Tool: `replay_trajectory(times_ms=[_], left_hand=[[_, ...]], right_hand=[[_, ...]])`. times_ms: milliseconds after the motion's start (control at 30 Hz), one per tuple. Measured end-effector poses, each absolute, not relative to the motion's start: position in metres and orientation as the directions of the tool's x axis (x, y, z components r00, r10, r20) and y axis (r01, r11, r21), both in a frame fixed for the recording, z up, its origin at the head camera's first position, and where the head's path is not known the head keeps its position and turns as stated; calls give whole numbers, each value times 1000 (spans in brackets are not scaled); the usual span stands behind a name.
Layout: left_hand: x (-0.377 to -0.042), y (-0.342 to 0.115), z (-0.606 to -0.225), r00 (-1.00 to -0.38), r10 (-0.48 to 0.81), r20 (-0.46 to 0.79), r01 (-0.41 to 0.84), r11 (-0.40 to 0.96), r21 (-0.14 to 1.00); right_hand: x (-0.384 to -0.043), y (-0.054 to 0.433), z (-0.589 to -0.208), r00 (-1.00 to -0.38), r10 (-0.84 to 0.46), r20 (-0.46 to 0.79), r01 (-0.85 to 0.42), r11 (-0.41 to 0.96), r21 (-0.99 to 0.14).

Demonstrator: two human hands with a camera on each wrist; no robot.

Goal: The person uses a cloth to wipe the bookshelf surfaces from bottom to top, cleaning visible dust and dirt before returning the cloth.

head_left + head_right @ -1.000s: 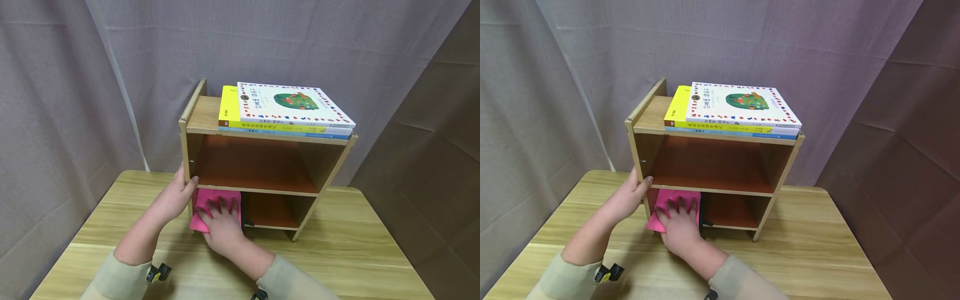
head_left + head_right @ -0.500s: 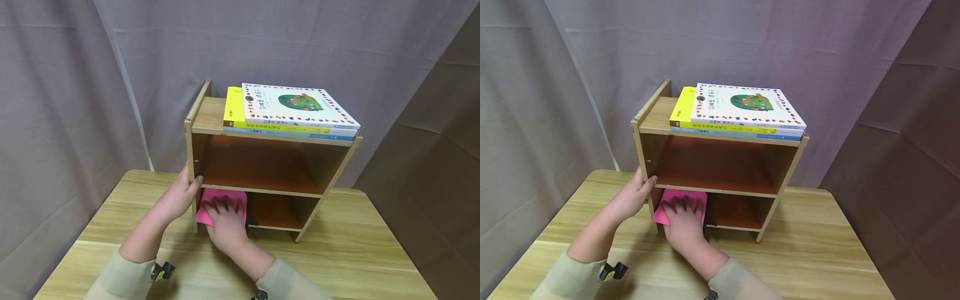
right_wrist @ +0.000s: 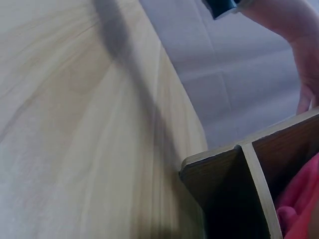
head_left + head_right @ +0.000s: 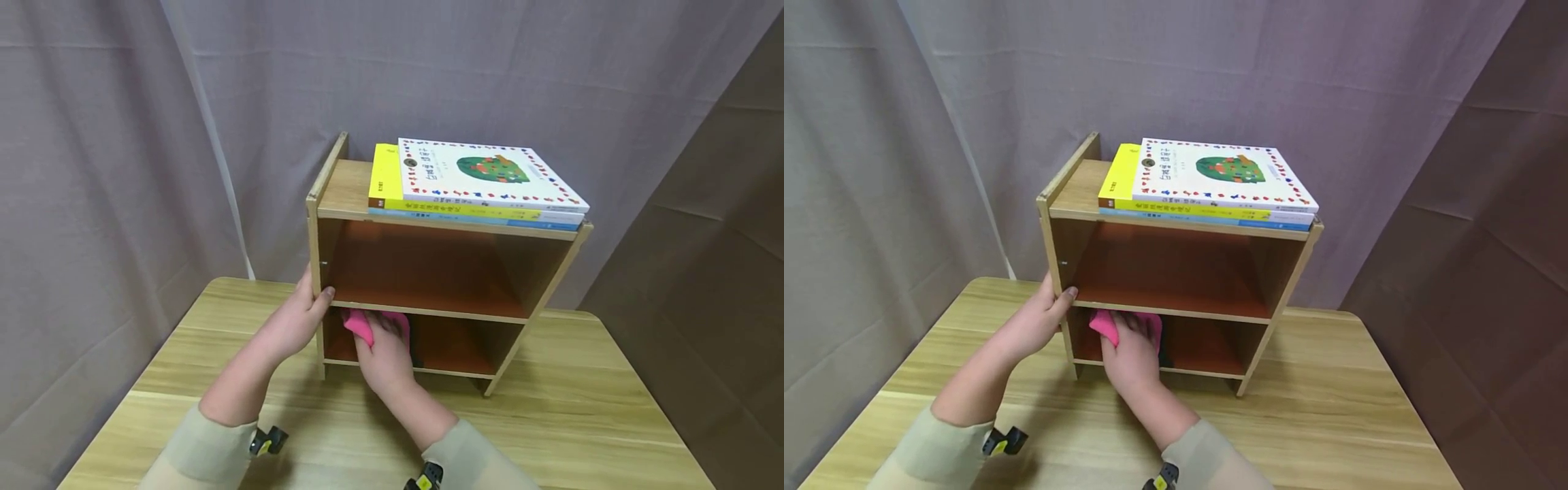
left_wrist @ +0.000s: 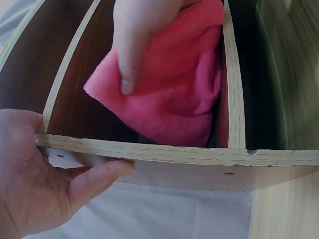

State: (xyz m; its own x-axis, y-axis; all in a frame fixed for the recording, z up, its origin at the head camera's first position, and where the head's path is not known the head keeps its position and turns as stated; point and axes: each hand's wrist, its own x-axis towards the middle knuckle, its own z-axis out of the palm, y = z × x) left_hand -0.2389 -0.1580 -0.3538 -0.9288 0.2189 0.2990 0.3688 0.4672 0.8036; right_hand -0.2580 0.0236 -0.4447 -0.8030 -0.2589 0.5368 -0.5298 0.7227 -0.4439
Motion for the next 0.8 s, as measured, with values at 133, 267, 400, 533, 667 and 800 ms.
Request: replay_trajectory(times_ms=[133,267,400,533,667,800], left_hand=[[-240,-157,-354,-930,213,298,365,483,796],[-241,-156,-354,-930,209,302,367,492,789],[-240,-156,-354,-936,202,288,352,506,788],[-240,-157,-354,-938,199,284,346,502,792],[-241,-158,-356,-931,204,302,365,490,791],[-241,-158,-357,-927,205,314,375,485,790]], right_hand=[[-261,24,-439,-828,-182,530,-505,651,-566],[-258,22,-434,-873,-92,480,-441,572,-692],[-254,16,-431,-910,-34,413,-379,468,-798],[-252,7,-431,-925,-19,378,-359,362,-860],[-250,-2,-433,-923,-9,385,-369,307,-877],[-247,-11,-436,-923,-1,385,-372,264,-890]])
